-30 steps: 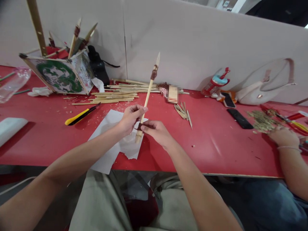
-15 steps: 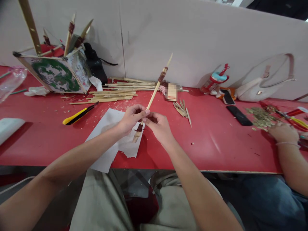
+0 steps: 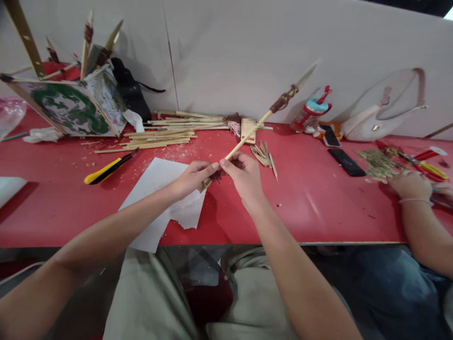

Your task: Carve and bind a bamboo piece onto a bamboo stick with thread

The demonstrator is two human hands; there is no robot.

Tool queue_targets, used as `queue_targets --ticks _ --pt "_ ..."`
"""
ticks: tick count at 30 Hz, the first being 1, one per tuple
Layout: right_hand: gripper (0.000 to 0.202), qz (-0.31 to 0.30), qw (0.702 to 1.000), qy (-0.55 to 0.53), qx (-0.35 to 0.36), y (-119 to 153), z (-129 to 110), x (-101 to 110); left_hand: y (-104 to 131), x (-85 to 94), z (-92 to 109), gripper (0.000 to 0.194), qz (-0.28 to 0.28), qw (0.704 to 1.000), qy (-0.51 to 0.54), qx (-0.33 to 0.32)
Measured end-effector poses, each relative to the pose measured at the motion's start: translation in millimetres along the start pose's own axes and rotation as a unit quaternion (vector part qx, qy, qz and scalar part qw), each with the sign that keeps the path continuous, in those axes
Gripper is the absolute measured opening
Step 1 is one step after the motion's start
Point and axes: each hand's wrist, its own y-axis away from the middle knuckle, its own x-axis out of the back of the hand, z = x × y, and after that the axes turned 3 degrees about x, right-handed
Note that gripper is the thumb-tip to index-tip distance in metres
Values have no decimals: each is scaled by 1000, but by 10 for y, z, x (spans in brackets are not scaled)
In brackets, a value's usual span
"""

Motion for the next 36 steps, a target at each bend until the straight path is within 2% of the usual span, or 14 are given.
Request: queue_targets --ticks 5,10,21,25,32,36 --pt "21 -5 1000 -6 0 2 8 -1 1 -20 -41 56 -4 1000 -7 -6" --pt "23 21 1000 5 14 -7 12 14 0 -51 -74 59 3 1000 -10 -7" --pt "24 51 998 29 38 -1 68 61 0 -45 -53 60 -14 999 -23 32" --pt "24 53 998 11 21 -3 110 54 0 -35 -70 60 -13 999 -6 50" --pt "22 51 998 -28 -12 -8 159 93 -18 -29 -96 66 6 997 57 42" --pt "22 32 999 -29 -12 12 146 99 -25 -8 -81 63 16 999 29 10"
